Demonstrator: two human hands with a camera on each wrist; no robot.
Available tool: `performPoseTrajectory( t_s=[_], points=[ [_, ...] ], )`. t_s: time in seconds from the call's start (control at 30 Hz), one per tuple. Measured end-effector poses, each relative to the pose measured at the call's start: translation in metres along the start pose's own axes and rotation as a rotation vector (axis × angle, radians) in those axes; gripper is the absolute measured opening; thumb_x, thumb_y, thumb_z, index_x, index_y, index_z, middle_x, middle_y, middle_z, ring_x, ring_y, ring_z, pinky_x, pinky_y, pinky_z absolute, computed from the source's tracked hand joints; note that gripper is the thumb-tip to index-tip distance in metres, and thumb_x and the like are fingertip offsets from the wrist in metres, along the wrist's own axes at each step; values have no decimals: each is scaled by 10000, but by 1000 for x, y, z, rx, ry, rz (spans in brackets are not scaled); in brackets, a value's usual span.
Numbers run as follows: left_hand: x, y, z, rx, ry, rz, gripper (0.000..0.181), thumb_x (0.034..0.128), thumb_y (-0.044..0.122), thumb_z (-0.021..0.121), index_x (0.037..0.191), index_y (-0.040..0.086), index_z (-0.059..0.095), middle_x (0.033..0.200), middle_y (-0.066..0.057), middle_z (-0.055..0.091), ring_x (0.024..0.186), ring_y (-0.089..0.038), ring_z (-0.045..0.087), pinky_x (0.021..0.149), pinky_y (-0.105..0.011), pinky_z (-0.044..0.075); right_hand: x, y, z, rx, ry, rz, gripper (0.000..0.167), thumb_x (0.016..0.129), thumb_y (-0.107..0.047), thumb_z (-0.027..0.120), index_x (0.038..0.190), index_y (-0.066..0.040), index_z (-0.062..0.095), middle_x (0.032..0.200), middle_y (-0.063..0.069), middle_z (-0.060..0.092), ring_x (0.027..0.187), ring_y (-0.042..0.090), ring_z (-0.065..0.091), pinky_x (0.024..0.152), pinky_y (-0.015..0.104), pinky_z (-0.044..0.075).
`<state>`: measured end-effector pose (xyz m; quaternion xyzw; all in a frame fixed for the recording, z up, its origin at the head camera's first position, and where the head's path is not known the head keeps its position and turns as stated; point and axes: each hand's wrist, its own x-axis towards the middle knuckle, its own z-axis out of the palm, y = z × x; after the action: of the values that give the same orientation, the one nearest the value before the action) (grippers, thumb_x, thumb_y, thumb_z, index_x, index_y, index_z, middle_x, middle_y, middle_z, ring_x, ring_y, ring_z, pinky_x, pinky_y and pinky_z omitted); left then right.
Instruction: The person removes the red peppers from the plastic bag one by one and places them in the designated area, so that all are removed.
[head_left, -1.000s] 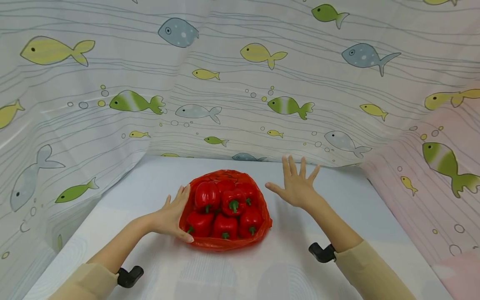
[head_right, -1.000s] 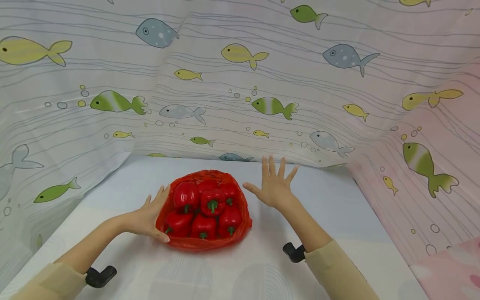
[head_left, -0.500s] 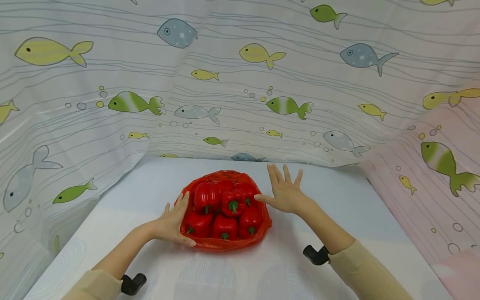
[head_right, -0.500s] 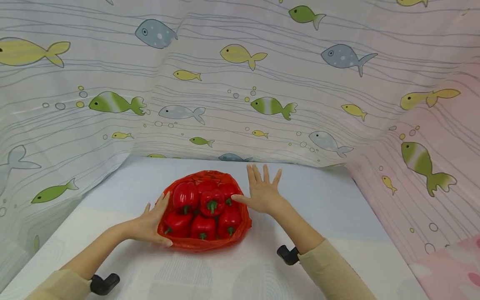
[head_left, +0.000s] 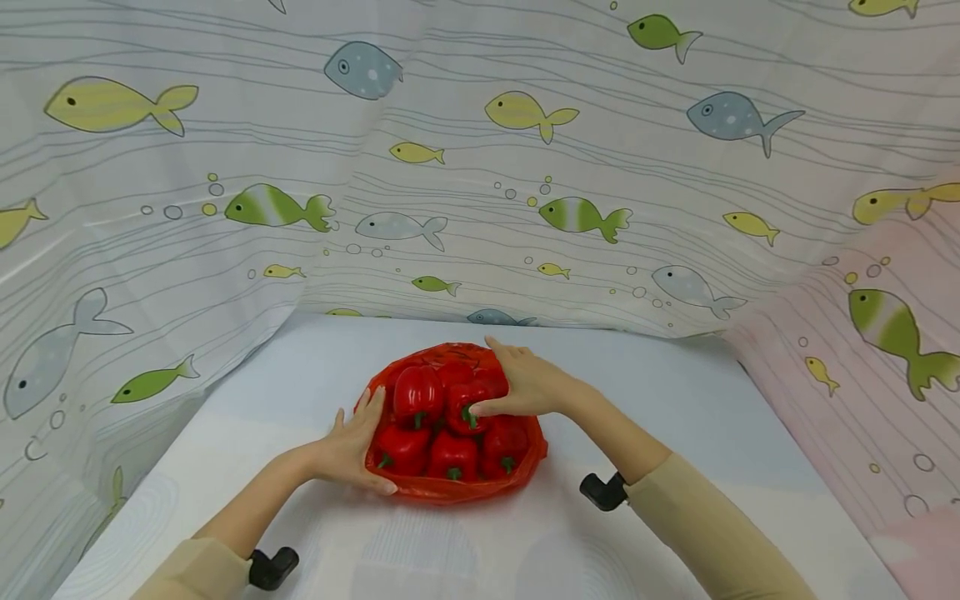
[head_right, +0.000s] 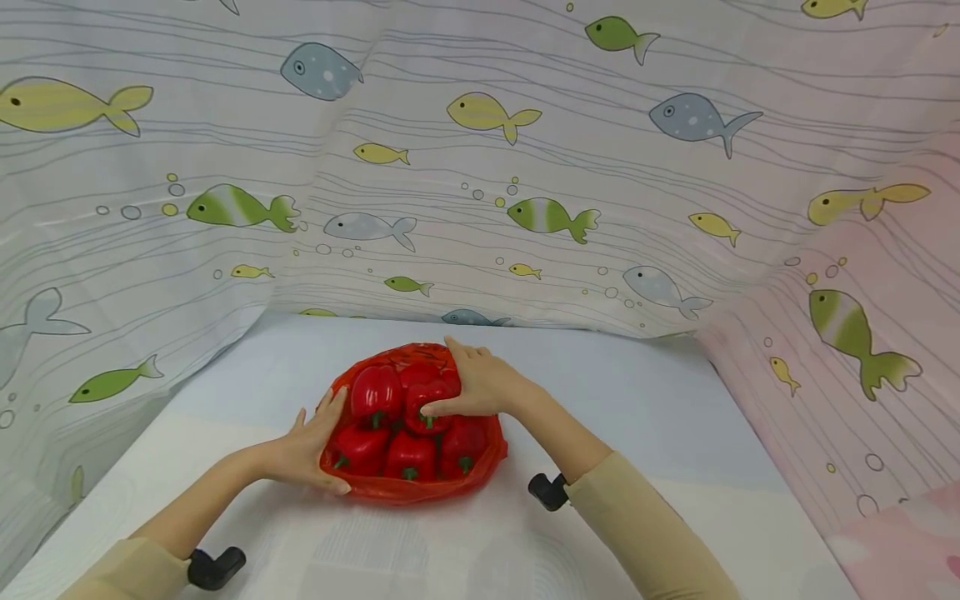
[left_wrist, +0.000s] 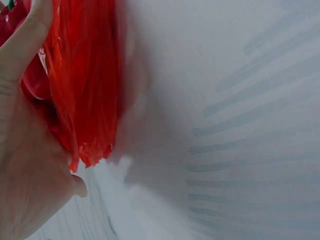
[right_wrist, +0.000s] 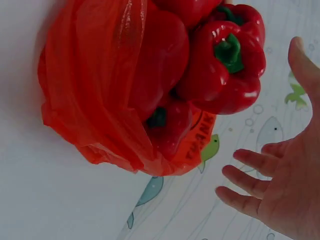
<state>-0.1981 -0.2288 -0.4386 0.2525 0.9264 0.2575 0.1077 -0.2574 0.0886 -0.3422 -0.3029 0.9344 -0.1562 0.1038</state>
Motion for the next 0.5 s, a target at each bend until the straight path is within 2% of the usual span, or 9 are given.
performPoseTrajectory(
  t_s=[0.1, 0.17, 0.37, 0.5],
  points=[
    [0, 0, 0, 4, -3, -8, 1373, 656, 562, 811, 1470, -122, -59, 1560, -290, -54, 1397, -506, -114, 964, -785, -47, 12, -5, 1, -2, -52, 19, 1087, 745, -692, 653, 1535, -104, 196, 1514, 108, 351, 1361, 330, 340, 988, 564, 406],
    [0, -1, 0, 6, -4, -9, 1372, 659, 565, 807, 1472, -117, -62, 1562, -287, -55, 1398, -506, -111, 968, -782, -49, 19, -8, 3, -12, -82, 20, 1068, 739, -702, 646, 1519, -96, 241, 1484, 100, 390, 1329, 301, 382, 973, 539, 429],
    [0, 1, 0, -5, -10, -10, 1366, 660, 560, 808, 1474, -115, -57, 1562, -287, -52, 1397, -508, -110, 971, -778, -54, 34, -12, 8, 91, -168, 9, 947, 760, -642, 679, 1425, -43, 366, 1273, 34, 544, 1140, 168, 523, 904, 371, 491],
    [-1, 3, -1, -12, -9, -11, 1361, 659, 543, 817, 1474, -116, -52, 1560, -293, -46, 1394, -516, -107, 968, -780, -57, 40, -14, 9, 122, -215, 33, 896, 750, -631, 700, 1364, -43, 417, 1186, 8, 566, 1082, 150, 538, 878, 348, 500]
  ],
)
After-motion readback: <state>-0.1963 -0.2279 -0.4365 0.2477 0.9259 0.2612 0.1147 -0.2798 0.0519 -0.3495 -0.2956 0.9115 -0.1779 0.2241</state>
